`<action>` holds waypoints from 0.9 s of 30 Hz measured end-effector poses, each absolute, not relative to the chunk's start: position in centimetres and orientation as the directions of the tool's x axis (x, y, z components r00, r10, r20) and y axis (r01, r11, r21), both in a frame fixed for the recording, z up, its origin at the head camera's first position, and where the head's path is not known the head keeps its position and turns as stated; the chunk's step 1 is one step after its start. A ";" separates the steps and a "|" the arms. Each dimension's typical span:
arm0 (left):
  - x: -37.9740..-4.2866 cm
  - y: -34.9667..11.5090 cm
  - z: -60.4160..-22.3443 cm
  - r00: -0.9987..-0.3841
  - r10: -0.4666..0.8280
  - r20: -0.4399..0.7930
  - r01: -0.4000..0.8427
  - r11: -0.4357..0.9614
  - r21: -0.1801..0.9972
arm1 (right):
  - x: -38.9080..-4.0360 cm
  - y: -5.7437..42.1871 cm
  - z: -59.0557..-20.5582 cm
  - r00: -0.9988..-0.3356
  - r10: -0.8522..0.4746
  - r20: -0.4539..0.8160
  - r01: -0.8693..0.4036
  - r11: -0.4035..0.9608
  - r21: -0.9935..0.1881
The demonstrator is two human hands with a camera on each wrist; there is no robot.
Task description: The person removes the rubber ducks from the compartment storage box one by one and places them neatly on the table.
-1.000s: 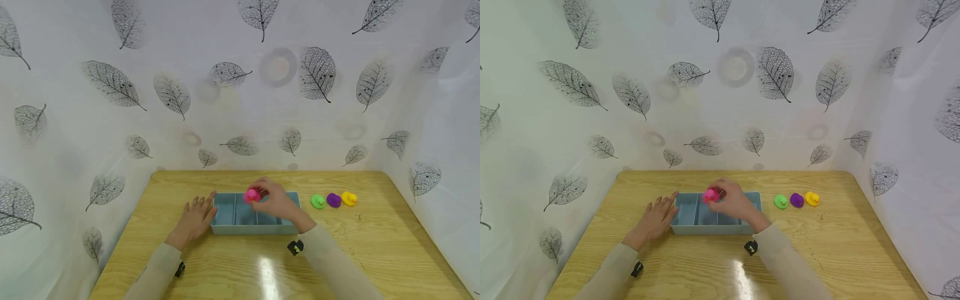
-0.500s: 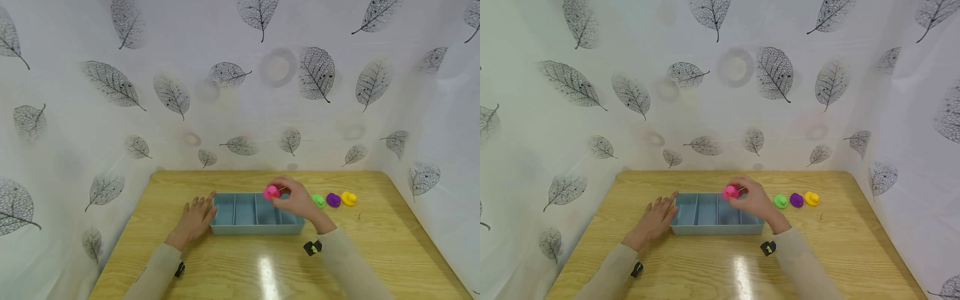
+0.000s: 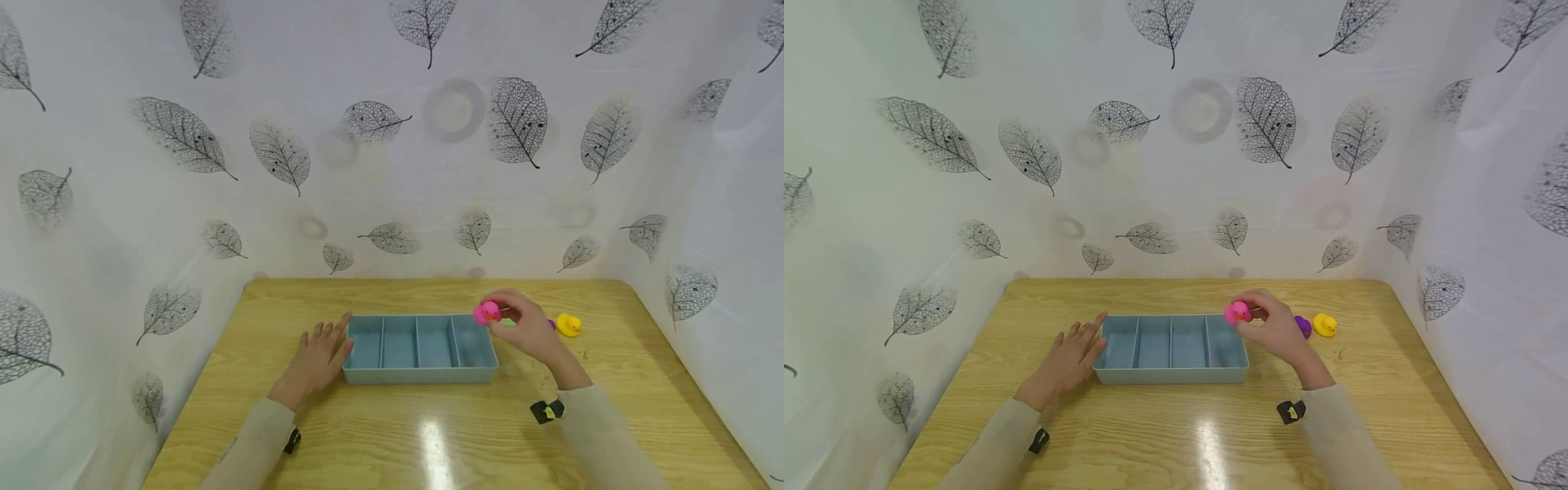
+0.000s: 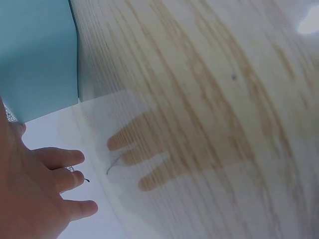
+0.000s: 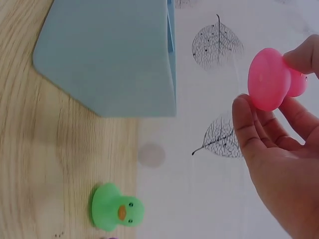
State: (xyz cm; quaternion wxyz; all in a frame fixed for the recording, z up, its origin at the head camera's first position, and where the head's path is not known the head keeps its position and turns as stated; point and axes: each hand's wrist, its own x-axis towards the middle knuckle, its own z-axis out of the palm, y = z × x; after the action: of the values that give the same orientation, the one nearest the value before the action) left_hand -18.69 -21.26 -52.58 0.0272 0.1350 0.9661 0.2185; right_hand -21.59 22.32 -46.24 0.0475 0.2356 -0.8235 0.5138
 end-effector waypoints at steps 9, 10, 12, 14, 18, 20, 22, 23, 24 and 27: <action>-18.7 -21.3 -52.6 -0.962 0.272 -0.008 0.241 0.868 0.433 | -21.1 24.9 -46.8 -0.923 -0.262 0.281 -0.366 0.382 -0.849; -18.7 -21.3 -52.6 -0.962 0.272 -0.011 0.240 0.868 0.434 | -21.0 25.2 -46.8 -0.928 -0.251 0.274 -0.356 0.393 -0.848; -18.7 -21.3 -52.6 -0.962 0.271 -0.012 0.239 0.867 0.437 | -20.8 25.8 -46.7 -0.935 -0.231 0.268 -0.344 0.413 -0.843; -18.7 -21.3 -52.6 -0.963 0.271 -0.013 0.238 0.867 0.438 | -20.7 26.3 -46.7 -0.936 -0.214 0.278 -0.347 0.438 -0.830; -18.6 -21.3 -52.5 -0.961 0.274 -0.022 0.238 0.869 0.434 | -20.3 27.6 -46.8 -0.939 -0.180 0.292 -0.343 0.488 -0.802; -18.6 -21.3 -52.5 -0.961 0.275 -0.029 0.236 0.870 0.434 | -20.1 28.4 -47.0 -0.941 -0.168 0.294 -0.339 0.510 -0.791; -18.5 -21.3 -52.4 -0.961 0.276 -0.030 0.236 0.869 0.435 | -20.0 29.2 -47.2 -0.943 -0.158 0.293 -0.332 0.519 -0.788; -18.5 -21.3 -52.4 -0.961 0.276 -0.029 0.236 0.868 0.436 | -20.0 29.6 -47.3 -0.944 -0.152 0.293 -0.328 0.521 -0.788; -18.5 -21.3 -52.3 -0.961 0.276 -0.027 0.237 0.868 0.437 | -20.0 30.0 -47.4 -0.943 -0.146 0.298 -0.329 0.527 -0.784; -18.4 -21.3 -52.3 -0.961 0.276 -0.021 0.239 0.866 0.439 | -20.0 31.3 -47.7 -0.941 -0.118 0.316 -0.329 0.533 -0.780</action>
State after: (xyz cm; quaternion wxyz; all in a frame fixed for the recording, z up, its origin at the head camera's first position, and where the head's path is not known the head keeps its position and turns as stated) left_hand -18.45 -21.26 -52.30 0.0417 0.1334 0.9650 0.2217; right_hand -19.96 31.29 -47.68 0.1132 0.1287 -0.8681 0.4658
